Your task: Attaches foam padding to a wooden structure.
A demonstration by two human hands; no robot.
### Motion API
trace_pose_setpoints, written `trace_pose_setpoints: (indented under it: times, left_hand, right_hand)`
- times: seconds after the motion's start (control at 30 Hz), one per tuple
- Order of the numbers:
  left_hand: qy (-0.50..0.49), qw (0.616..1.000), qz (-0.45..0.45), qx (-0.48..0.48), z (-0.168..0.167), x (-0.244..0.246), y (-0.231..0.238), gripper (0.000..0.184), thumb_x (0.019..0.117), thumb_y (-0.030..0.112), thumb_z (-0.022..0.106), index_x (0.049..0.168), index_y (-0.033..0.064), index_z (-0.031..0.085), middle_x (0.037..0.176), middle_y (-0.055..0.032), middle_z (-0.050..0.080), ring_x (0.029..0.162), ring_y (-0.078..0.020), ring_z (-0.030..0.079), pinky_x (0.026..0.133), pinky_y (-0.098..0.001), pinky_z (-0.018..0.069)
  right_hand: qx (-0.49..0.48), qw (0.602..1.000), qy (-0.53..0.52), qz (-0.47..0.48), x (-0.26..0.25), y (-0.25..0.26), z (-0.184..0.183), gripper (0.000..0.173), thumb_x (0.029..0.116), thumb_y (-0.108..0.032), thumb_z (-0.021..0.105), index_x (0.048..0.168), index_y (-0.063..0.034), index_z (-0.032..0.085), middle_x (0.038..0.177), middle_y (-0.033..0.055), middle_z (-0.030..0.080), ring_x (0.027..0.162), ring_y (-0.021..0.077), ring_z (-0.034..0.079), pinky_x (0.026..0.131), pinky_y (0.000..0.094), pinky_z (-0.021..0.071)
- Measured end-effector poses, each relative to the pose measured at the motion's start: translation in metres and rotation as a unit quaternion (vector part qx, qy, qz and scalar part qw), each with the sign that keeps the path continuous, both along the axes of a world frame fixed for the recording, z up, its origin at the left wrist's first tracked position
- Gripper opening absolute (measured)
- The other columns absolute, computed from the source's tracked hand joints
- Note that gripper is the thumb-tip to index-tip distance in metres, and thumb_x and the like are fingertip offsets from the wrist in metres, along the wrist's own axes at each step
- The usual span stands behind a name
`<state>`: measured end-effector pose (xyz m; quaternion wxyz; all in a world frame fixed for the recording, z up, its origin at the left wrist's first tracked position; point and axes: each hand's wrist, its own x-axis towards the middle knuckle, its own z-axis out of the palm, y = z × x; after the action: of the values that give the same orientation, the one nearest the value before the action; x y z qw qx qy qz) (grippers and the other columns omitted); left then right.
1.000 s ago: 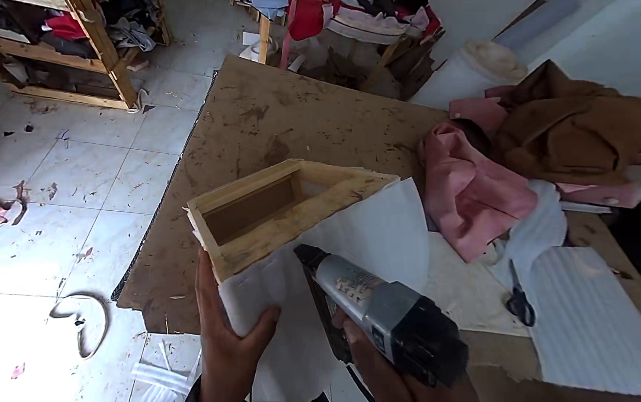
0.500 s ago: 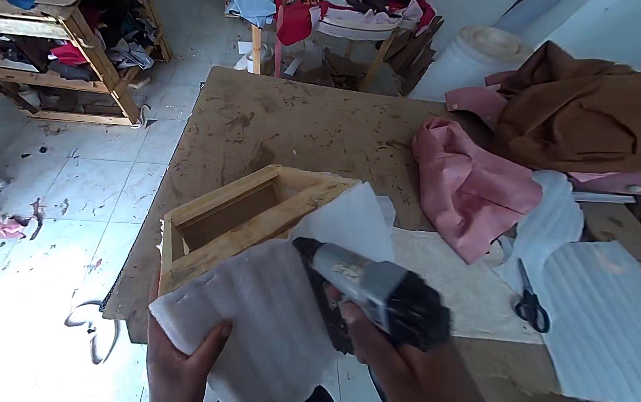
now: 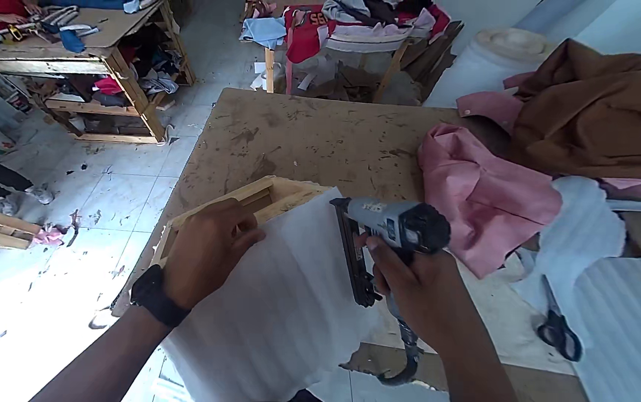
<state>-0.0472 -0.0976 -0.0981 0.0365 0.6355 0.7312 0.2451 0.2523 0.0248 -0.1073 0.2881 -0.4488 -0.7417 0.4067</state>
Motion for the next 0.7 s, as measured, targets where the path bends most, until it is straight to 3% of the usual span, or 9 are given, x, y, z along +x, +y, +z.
trace_pose_setpoints:
  times: [0.13,0.3,0.4,0.5,0.57,0.7]
  left_hand:
    - [-0.059,0.998,0.007,0.009,-0.004,-0.006,0.001,0.019,0.0937,0.048,0.071,0.094,0.029,0.072,0.084,0.0155,0.063,0.066,-0.0013,0.058,0.057,-0.0264,0.0533]
    - [-0.08,0.997,-0.001,-0.013,-0.001,-0.009,0.004,0.016,0.0928,0.045,0.074,0.093,0.0282,0.073,0.084,0.0148,0.063,0.066,-0.0014,0.057,0.057,-0.0259,0.0534]
    - [-0.085,0.996,-0.004,-0.009,0.003,-0.014,-0.002,0.019,0.0946,0.045,0.072,0.103,0.0281,0.075,0.091,0.0144,0.066,0.072,-0.0004,0.061,0.063,-0.0258,0.0572]
    - [-0.098,0.994,-0.004,0.039,0.019,-0.023,-0.021,0.024,0.0977,0.04,0.069,0.116,0.0245,0.073,0.105,0.0114,0.068,0.089,-0.0025,0.067,0.076,-0.0281,0.0618]
    - [-0.108,0.991,0.017,0.081,0.028,-0.029,-0.043,0.022,0.0983,0.035,0.068,0.116,0.0225,0.072,0.107,0.0107,0.069,0.093,-0.0041,0.068,0.078,-0.0291,0.0627]
    - [-0.101,0.985,0.042,0.134,0.028,-0.041,-0.082,0.019,0.0975,0.03,0.067,0.113,0.0206,0.073,0.105,0.0109,0.07,0.094,-0.0054,0.068,0.079,-0.0289,0.0614]
  right_hand:
    - [-0.003,1.0,-0.016,0.012,-0.006,0.013,-0.003,0.025,0.1017,-0.047,0.056,0.106,-0.0256,0.068,0.066,-0.0015,0.065,0.049,0.0176,0.061,0.043,0.0365,0.0559]
    - [0.003,0.999,-0.034,0.015,-0.006,0.002,0.009,0.03,0.1012,-0.052,0.055,0.107,-0.0266,0.07,0.063,-0.0027,0.063,0.047,0.0166,0.06,0.041,0.0355,0.0543]
    - [-0.001,0.999,-0.014,0.04,-0.018,-0.017,0.008,0.028,0.102,-0.048,0.055,0.11,-0.0246,0.07,0.065,-0.0033,0.064,0.047,0.0151,0.059,0.041,0.0338,0.0531]
    - [0.005,0.999,-0.032,0.035,-0.027,-0.023,0.002,0.03,0.1016,-0.051,0.054,0.103,-0.0255,0.07,0.062,-0.0045,0.061,0.047,0.0148,0.058,0.041,0.034,0.052]
    - [0.007,0.999,-0.037,0.032,-0.028,-0.027,0.006,0.03,0.1014,-0.05,0.054,0.102,-0.0251,0.07,0.062,-0.004,0.061,0.046,0.0154,0.058,0.04,0.0344,0.0514]
    - [-0.005,0.999,-0.001,0.048,-0.04,-0.048,0.015,0.026,0.102,-0.043,0.056,0.113,-0.022,0.068,0.071,-0.002,0.067,0.05,0.0165,0.062,0.043,0.0331,0.0551]
